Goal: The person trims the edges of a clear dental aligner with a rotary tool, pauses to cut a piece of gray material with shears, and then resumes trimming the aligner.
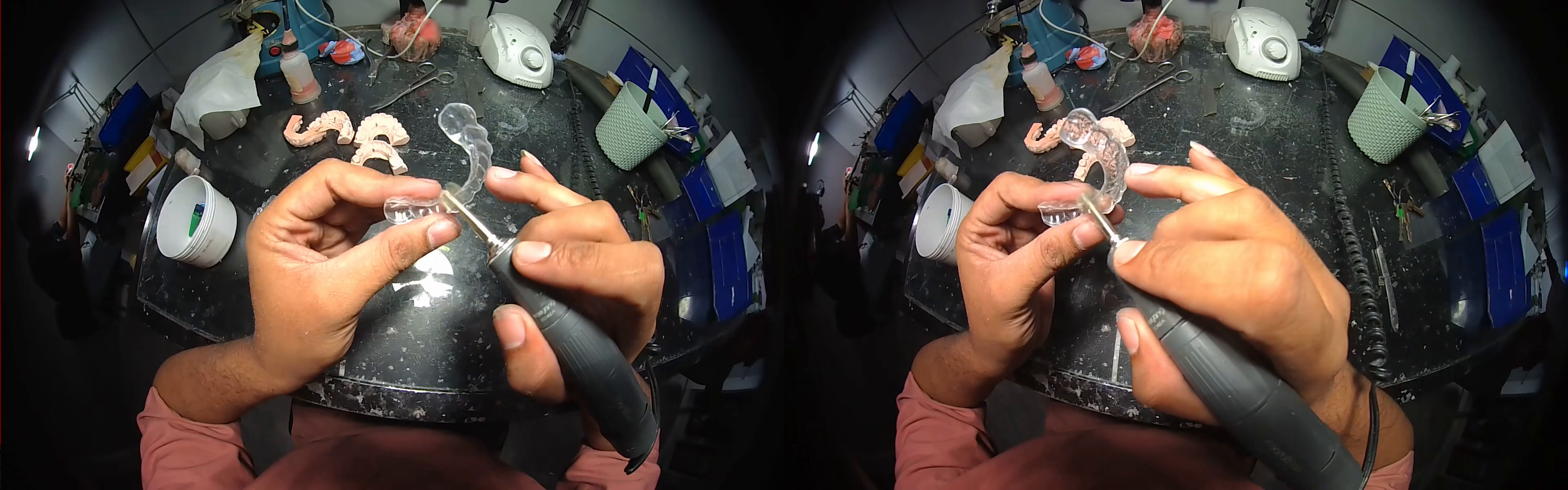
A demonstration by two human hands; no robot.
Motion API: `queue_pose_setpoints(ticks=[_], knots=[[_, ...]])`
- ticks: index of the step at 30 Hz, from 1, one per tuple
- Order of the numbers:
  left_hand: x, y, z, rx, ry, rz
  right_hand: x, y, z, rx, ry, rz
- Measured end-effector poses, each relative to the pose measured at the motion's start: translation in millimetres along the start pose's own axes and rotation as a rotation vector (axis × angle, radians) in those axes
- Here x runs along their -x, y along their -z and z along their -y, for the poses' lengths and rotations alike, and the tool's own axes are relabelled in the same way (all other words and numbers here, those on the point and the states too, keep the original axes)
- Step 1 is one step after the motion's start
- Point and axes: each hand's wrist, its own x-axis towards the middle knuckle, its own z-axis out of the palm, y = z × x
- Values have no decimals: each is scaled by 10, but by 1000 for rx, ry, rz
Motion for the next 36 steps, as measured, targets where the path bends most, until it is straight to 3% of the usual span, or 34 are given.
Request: queue_pose_setpoints(ticks=[3,7,9,10,11,13,15,18,19,21,23,27,36], knots=[[-6,24,17,-87,-81,25,-28,29,51,49,-37,40],[-31,23,37,-52,-40,-12,-9,105,-29,-66,-34,64],[-55,29,55,-126,-83,-19,29,-14,7,-258,-231,-253],[-49,29,51,-171,-96,-16,-26,-10,47,-224,-274,-270],[-48,54,59,-173,-102,-23,-66,-3,79,-235,-459,-312],[-53,101,70,-471,-373,115,-113,18,80,-426,-764,-217],[-24,100,63,-564,-485,150,-144,6,116,-624,-972,-162],[-48,102,33,-626,-502,223,-73,14,11,-771,-915,-134],[-52,70,15,-623,-402,221,-60,5,-36,-739,-864,-154],[-32,0,24,-502,-121,203,-31,9,-116,-455,-766,-166],[-20,-10,49,-415,-12,188,33,-59,-220,-245,-537,-173],[-83,38,118,-504,-110,109,69,-133,-235,-259,-375,-182],[-111,1,55,-505,-45,-1,43,-57,-226,-54,-246,-155]])
